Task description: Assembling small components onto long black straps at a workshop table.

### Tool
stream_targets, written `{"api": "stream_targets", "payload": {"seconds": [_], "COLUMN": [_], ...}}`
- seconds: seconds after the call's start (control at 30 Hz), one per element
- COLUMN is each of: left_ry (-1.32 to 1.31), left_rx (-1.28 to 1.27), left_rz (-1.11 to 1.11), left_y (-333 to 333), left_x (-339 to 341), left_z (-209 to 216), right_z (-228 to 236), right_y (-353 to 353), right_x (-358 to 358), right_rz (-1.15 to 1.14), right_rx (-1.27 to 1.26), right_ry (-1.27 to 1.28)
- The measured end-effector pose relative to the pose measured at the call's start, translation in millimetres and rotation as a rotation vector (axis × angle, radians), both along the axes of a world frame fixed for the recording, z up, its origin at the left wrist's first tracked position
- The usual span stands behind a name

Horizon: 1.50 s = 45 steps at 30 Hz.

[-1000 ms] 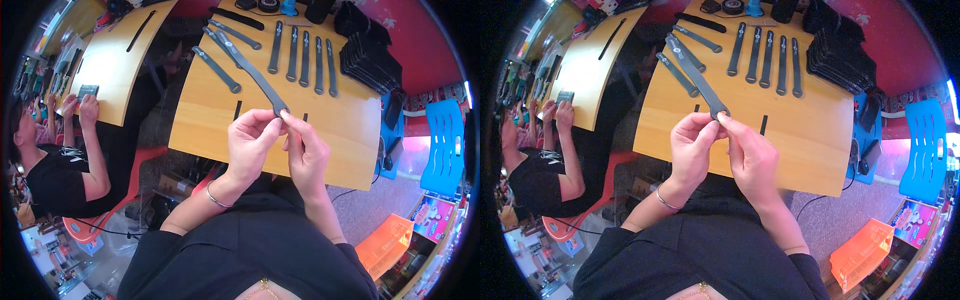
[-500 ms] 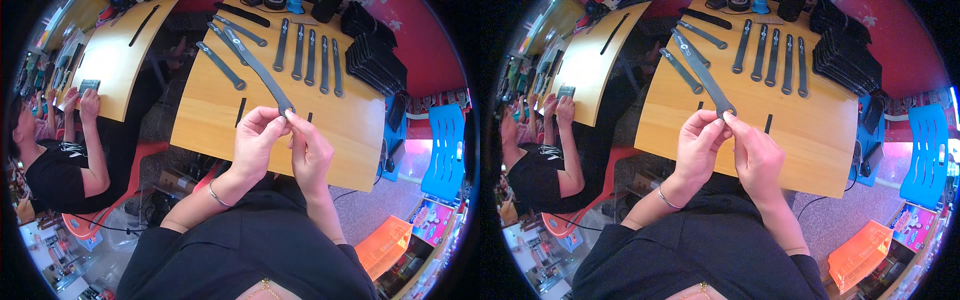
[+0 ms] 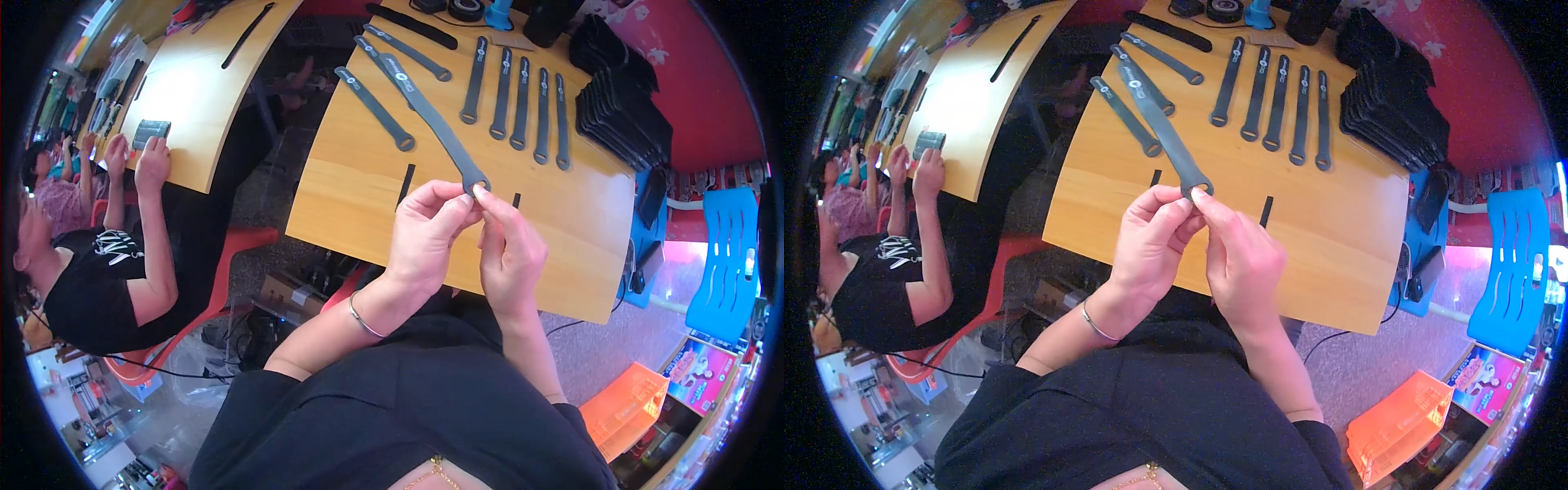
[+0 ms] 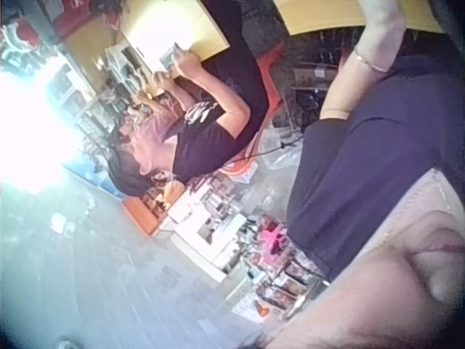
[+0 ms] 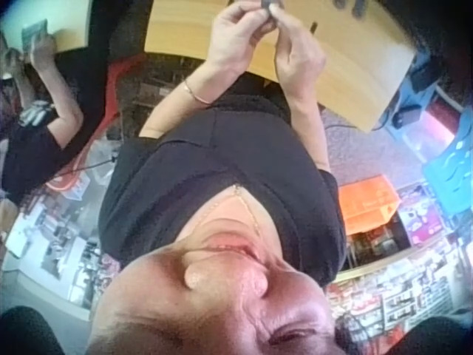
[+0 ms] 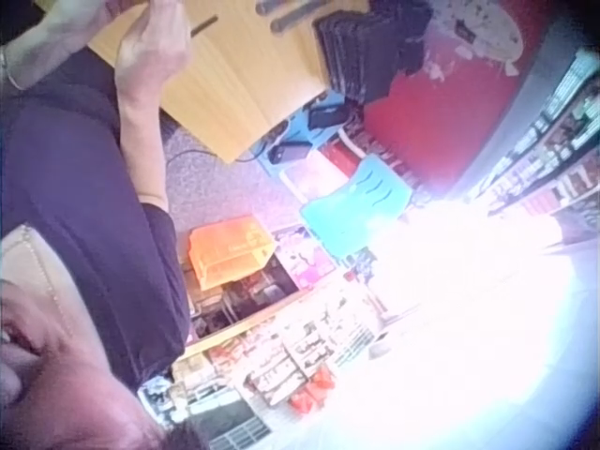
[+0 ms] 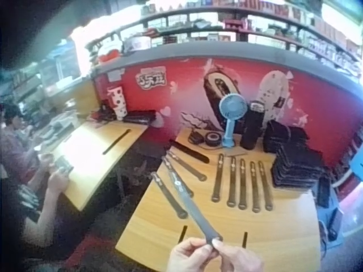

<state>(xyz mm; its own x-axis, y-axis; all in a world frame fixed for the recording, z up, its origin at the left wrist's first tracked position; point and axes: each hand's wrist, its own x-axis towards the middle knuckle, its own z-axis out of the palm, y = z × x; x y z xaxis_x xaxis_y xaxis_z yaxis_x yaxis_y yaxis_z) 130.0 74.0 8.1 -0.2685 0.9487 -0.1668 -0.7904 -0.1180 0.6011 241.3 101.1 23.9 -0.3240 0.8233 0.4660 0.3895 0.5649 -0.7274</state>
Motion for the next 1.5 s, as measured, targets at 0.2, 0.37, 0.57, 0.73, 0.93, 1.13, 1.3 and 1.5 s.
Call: {"api": "stream_targets", "payload": {"seconds": [0.2, 0.37, 0.57, 0.73, 0.93, 1.13, 1.3, 1.5], "left_ry": [-0.194, -0.012, -0.078, -0.006, 0.139, 0.246, 0.144, 0.263], "left_rx": [-0.072, 0.027, 0.013, 0.057, 0.016, 0.030, -0.007, 0.023], "left_rz": [-0.045, -0.013, -0.037, -0.015, 0.073, 0.009, 0.000, 0.048], "left_y": [2, 2, 3, 4, -1, -6, -7, -8], "left_x": [2, 0, -4, -7, -7, -22, -25, -24], "left_z": [0, -5, -8, -16, -5, -8, 1, 2], "right_z": [-4, -6, -4, 1, 5, 0, 3, 8], "right_y": [0, -2, -1, -1, -1, -9, -12, -11], "right_x": [-1, -3, -5, -6, -12, -15, -18, -18], "right_rz": [-0.050, -0.040, -0.029, 0.000, 0.062, 0.119, 0.119, 0.102], "right_rx": [0.018, -0.010, 0.007, -0.191, -0.285, -0.327, -0.294, -0.337], "right_ry": [-0.061, 0.018, 0.008, 0.064, 0.164, 0.167, 0.115, 0.080]}}
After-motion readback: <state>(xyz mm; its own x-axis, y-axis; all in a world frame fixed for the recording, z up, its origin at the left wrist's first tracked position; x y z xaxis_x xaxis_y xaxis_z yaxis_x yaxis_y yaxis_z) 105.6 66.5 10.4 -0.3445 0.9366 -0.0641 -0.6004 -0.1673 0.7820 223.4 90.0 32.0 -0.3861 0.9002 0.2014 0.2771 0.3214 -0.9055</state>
